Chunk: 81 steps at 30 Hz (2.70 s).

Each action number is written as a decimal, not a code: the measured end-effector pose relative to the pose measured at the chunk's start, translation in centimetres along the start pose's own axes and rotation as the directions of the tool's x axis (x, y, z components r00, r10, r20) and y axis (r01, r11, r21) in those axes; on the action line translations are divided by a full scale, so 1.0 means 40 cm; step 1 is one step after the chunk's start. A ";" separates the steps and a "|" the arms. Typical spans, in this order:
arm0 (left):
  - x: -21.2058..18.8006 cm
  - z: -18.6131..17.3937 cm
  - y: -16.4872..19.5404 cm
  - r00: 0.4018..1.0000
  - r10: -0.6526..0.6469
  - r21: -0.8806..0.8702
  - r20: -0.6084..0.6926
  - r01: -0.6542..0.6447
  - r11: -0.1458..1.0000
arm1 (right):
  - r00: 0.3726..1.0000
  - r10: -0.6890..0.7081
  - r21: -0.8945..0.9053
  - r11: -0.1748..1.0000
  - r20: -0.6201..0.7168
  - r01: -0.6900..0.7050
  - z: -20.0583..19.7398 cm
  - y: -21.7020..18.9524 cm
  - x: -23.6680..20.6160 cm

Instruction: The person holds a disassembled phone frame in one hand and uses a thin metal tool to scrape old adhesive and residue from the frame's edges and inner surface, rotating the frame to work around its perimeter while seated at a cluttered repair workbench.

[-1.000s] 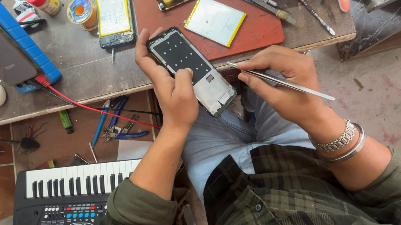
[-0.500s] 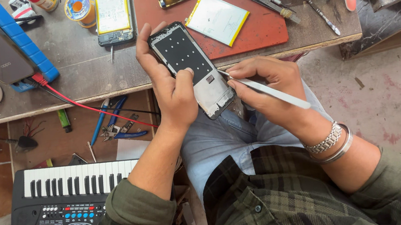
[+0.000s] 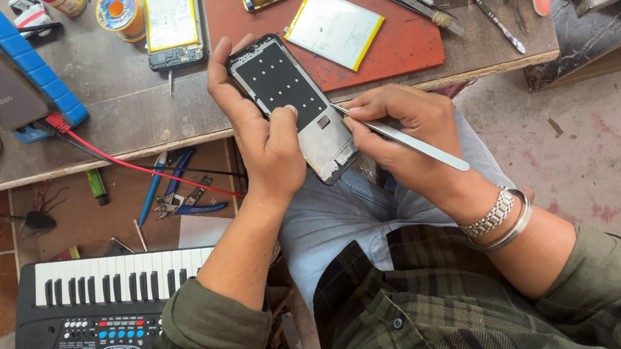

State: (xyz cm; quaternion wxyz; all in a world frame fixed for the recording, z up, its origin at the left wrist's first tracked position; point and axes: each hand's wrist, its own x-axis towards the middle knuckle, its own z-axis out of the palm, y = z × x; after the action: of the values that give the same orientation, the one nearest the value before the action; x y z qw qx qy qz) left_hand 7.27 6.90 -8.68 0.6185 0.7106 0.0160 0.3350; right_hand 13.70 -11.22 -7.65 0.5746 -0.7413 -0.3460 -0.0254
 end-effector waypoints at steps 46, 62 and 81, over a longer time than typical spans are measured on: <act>-0.006 0.012 0.005 1.000 0.018 0.037 -0.025 -0.017 0.999 | 0.995 -0.091 -0.053 0.995 -0.035 0.089 0.013 0.019 0.002; -0.004 0.011 0.009 0.999 0.036 0.057 -0.013 -0.035 0.998 | 1.000 -0.006 0.033 0.999 -0.010 0.006 0.009 0.031 0.009; -0.002 0.014 0.009 0.999 0.023 0.075 -0.027 -0.020 0.997 | 0.993 -0.114 -0.027 0.993 -0.036 0.113 0.022 0.031 0.007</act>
State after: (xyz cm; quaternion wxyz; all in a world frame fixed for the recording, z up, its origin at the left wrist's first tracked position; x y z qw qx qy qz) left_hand 7.34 6.30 -8.41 0.5876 0.7286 0.0295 0.3507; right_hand 14.25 -10.46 -8.85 0.5692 -0.7270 -0.3764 -0.0762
